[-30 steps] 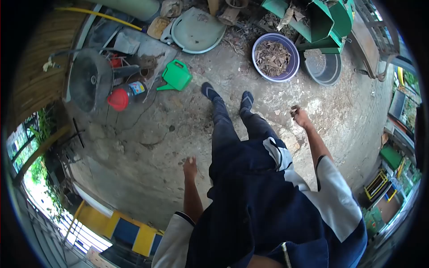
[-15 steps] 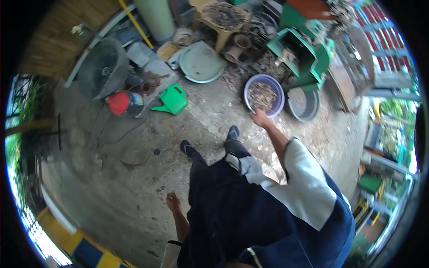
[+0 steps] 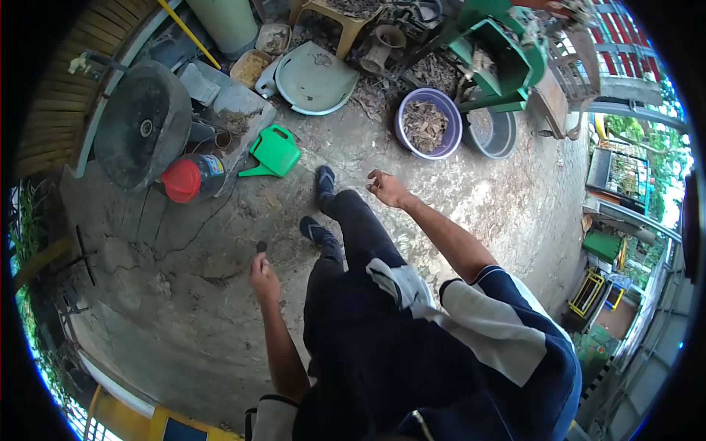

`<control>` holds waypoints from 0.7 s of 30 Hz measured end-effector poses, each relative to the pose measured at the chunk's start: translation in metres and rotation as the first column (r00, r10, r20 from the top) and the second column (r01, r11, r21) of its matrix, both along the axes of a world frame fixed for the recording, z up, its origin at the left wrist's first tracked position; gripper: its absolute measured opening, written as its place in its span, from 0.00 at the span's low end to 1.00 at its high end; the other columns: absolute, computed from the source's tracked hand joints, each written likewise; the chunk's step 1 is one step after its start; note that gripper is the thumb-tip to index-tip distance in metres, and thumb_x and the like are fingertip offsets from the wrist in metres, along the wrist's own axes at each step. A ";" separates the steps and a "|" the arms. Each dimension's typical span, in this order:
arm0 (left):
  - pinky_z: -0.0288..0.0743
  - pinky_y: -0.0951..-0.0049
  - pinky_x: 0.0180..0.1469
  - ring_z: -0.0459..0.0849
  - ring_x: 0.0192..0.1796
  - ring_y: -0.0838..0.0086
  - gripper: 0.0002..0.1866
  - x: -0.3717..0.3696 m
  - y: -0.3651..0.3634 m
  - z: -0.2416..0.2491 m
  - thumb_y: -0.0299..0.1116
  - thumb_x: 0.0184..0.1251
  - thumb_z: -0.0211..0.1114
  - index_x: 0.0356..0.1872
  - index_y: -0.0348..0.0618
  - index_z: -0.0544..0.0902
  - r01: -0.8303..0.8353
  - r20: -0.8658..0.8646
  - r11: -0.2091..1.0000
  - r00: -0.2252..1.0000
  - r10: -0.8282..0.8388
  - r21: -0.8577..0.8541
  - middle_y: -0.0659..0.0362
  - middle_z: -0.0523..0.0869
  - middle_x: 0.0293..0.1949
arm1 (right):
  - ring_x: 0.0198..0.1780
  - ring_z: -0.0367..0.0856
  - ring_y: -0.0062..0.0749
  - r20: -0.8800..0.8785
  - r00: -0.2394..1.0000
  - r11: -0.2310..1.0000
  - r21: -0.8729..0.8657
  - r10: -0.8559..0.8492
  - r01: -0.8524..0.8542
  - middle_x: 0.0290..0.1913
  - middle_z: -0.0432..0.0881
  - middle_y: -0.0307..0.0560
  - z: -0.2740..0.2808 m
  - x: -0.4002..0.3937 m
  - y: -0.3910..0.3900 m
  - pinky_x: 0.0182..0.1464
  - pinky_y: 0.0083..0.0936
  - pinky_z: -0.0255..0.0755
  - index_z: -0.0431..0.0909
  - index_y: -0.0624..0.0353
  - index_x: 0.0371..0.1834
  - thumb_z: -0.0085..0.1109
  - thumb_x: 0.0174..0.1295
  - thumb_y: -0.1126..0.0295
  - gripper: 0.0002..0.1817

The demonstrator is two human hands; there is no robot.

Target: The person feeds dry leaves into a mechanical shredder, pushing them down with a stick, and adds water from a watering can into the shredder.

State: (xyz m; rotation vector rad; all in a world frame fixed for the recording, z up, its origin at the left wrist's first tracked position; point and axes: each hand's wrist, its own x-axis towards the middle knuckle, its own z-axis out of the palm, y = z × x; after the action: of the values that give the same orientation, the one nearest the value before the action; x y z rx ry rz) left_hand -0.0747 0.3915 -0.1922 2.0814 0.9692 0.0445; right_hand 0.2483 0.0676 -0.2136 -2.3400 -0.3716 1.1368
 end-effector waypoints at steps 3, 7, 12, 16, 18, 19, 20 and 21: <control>0.74 0.52 0.52 0.82 0.49 0.41 0.13 -0.045 0.016 -0.009 0.28 0.71 0.56 0.53 0.37 0.80 0.014 -0.359 0.997 0.933 -0.039 -0.072 0.42 0.84 0.45 | 0.54 0.84 0.57 -0.063 0.998 0.998 -0.062 -0.027 0.023 0.48 0.86 0.63 -0.066 0.042 0.046 0.58 0.43 0.76 0.72 0.64 0.63 0.59 0.67 0.57 0.27; 0.73 0.47 0.51 0.83 0.47 0.46 0.16 -0.190 0.001 -0.037 0.36 0.80 0.52 0.50 0.33 0.81 -0.102 -0.591 0.995 0.803 0.077 -0.008 0.38 0.83 0.45 | 0.62 0.78 0.60 0.007 0.999 0.999 0.014 -0.035 0.035 0.57 0.80 0.65 -0.253 0.107 0.132 0.63 0.48 0.74 0.69 0.62 0.67 0.61 0.65 0.57 0.31; 0.77 0.51 0.60 0.85 0.57 0.50 0.19 -0.180 -0.041 -0.069 0.41 0.75 0.57 0.53 0.36 0.82 -0.203 -0.932 0.978 0.363 0.020 -0.058 0.43 0.85 0.54 | 0.67 0.70 0.68 0.085 0.994 0.972 -0.217 -0.070 0.088 0.69 0.70 0.68 -0.506 0.198 0.240 0.68 0.52 0.69 0.54 0.64 0.77 0.62 0.64 0.55 0.43; 0.77 0.50 0.60 0.84 0.58 0.51 0.19 -0.126 -0.034 -0.144 0.42 0.74 0.58 0.54 0.38 0.82 -0.257 -0.970 0.964 0.244 0.003 -0.062 0.43 0.85 0.55 | 0.70 0.68 0.70 0.095 0.991 0.966 -0.231 -0.097 0.117 0.72 0.66 0.70 -0.642 0.194 0.311 0.71 0.52 0.67 0.51 0.58 0.80 0.61 0.65 0.55 0.44; 0.77 0.50 0.60 0.84 0.58 0.51 0.19 -0.113 -0.024 -0.171 0.43 0.73 0.58 0.55 0.39 0.82 -0.277 -0.978 0.959 0.209 -0.002 -0.061 0.44 0.85 0.55 | 0.71 0.67 0.70 0.038 0.991 0.965 -0.225 -0.129 0.134 0.72 0.65 0.71 -0.667 0.189 0.336 0.72 0.52 0.67 0.51 0.54 0.81 0.61 0.65 0.55 0.44; 0.77 0.50 0.60 0.84 0.59 0.51 0.20 -0.108 -0.018 -0.181 0.43 0.73 0.58 0.55 0.40 0.82 -0.281 -0.981 0.958 0.193 -0.004 -0.059 0.44 0.85 0.56 | 0.71 0.67 0.71 -0.014 0.989 0.964 -0.225 -0.150 0.143 0.73 0.63 0.72 -0.668 0.184 0.349 0.72 0.52 0.67 0.51 0.49 0.81 0.61 0.65 0.55 0.43; 0.77 0.50 0.60 0.84 0.59 0.51 0.20 -0.107 -0.011 -0.189 0.43 0.73 0.59 0.56 0.40 0.82 -0.278 -0.984 0.959 0.180 -0.004 -0.055 0.44 0.85 0.56 | 0.72 0.66 0.68 0.079 0.977 0.952 -0.226 -0.196 0.209 0.72 0.65 0.69 -0.667 0.176 0.360 0.70 0.51 0.69 0.59 0.45 0.78 0.59 0.66 0.58 0.37; 0.78 0.49 0.60 0.84 0.59 0.52 0.20 -0.105 -0.005 -0.197 0.43 0.73 0.59 0.56 0.41 0.82 -0.274 -0.985 0.960 0.175 -0.009 -0.057 0.44 0.85 0.56 | 0.72 0.66 0.68 0.069 0.976 0.950 -0.225 -0.207 0.217 0.72 0.65 0.69 -0.672 0.172 0.366 0.70 0.51 0.69 0.59 0.45 0.78 0.59 0.66 0.58 0.37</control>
State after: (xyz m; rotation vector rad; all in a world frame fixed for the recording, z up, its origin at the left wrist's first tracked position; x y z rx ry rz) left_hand -0.1797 0.3865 -0.3895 1.6003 1.7952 -1.4874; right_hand 0.4199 0.4340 -0.8858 -2.5362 0.0014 1.0732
